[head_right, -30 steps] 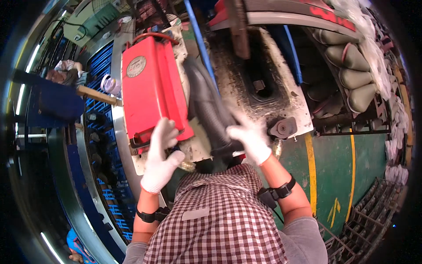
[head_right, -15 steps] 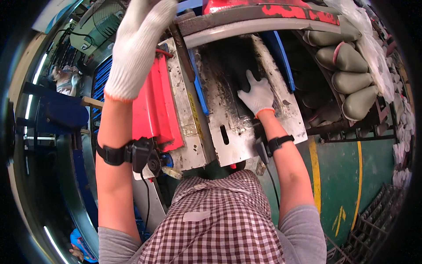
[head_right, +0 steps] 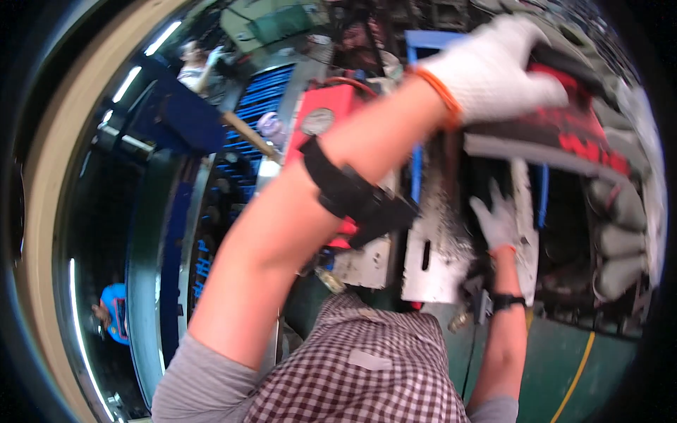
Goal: Operating a sole-pressing machine in a shoe manufacturing facility.
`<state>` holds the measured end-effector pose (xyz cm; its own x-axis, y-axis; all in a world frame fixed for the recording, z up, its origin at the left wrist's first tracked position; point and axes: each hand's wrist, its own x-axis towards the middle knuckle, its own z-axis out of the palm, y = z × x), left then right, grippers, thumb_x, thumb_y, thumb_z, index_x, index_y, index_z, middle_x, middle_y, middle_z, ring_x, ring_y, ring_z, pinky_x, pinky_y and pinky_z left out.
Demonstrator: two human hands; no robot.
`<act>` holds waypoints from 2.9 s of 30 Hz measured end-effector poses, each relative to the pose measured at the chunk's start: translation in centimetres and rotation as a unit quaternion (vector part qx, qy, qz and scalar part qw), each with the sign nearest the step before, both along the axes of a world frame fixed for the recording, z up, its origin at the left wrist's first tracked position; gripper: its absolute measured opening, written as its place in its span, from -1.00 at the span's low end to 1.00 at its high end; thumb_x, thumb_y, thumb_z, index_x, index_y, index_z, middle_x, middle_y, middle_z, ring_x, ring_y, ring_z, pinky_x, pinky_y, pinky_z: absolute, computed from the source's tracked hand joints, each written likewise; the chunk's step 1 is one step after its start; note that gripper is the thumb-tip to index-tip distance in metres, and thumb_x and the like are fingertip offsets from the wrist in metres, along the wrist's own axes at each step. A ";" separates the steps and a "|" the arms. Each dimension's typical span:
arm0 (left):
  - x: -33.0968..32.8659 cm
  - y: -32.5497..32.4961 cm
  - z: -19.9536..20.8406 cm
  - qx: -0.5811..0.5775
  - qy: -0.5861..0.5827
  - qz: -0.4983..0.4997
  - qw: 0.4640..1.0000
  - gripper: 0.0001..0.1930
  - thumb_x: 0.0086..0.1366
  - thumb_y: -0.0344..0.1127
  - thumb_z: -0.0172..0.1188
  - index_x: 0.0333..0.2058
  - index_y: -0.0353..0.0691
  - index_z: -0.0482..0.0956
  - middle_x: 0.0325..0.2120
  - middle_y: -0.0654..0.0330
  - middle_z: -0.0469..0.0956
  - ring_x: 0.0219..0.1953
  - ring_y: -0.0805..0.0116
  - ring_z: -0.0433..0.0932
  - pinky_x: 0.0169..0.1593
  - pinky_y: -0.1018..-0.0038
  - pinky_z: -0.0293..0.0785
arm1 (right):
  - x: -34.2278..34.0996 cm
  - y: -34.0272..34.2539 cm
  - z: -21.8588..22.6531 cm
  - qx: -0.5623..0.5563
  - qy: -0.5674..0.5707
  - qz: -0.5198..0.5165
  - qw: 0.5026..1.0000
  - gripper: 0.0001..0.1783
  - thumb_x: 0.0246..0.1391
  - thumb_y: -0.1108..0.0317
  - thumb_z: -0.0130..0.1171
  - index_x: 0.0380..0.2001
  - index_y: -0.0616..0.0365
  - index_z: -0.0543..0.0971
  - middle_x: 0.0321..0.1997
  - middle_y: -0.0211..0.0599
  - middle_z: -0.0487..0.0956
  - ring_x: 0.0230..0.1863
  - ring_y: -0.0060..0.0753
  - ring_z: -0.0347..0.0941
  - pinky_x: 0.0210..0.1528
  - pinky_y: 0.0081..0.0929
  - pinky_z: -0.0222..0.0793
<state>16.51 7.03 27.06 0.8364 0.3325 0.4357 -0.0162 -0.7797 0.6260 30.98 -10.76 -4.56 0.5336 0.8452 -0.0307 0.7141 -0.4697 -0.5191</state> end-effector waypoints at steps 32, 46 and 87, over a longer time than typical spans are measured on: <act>-7.6 -14.8 -32.0 0.254 -0.089 0.009 0.963 -0.51 0.10 -0.18 0.18 0.08 0.03 0.53 0.14 0.18 0.44 0.39 -0.10 0.21 0.40 -0.28 0.14 | -5.4 -28.0 -4.4 0.295 0.675 -0.386 0.556 -0.65 0.36 -0.13 0.17 -0.10 -0.12 0.59 -0.42 -0.59 0.52 -0.54 -0.65 0.36 -0.54 -0.63 0.25; -31.0 -7.5 -20.1 0.037 0.035 0.226 0.973 -0.75 0.14 -0.41 0.28 -0.16 -0.21 0.65 -0.27 0.06 0.63 -0.19 0.01 0.61 -0.04 0.18 0.53 | -16.9 -19.8 1.8 0.154 0.490 -0.344 0.786 -0.75 0.35 0.12 0.22 -0.31 -0.04 0.41 -0.52 -0.45 0.46 -0.64 -0.55 0.33 -0.63 -0.52 0.26; -35.1 -2.4 -21.0 -0.144 0.489 0.185 0.840 -0.40 0.03 0.24 0.31 -0.31 -0.29 0.74 -0.33 -0.17 0.69 -0.24 -0.10 0.72 -0.09 0.14 0.61 | -37.4 0.5 3.1 -0.171 0.214 0.343 0.898 -0.47 0.21 -0.05 0.23 -0.10 0.27 0.52 -0.26 0.25 0.66 -0.13 0.28 0.63 -0.06 0.04 0.54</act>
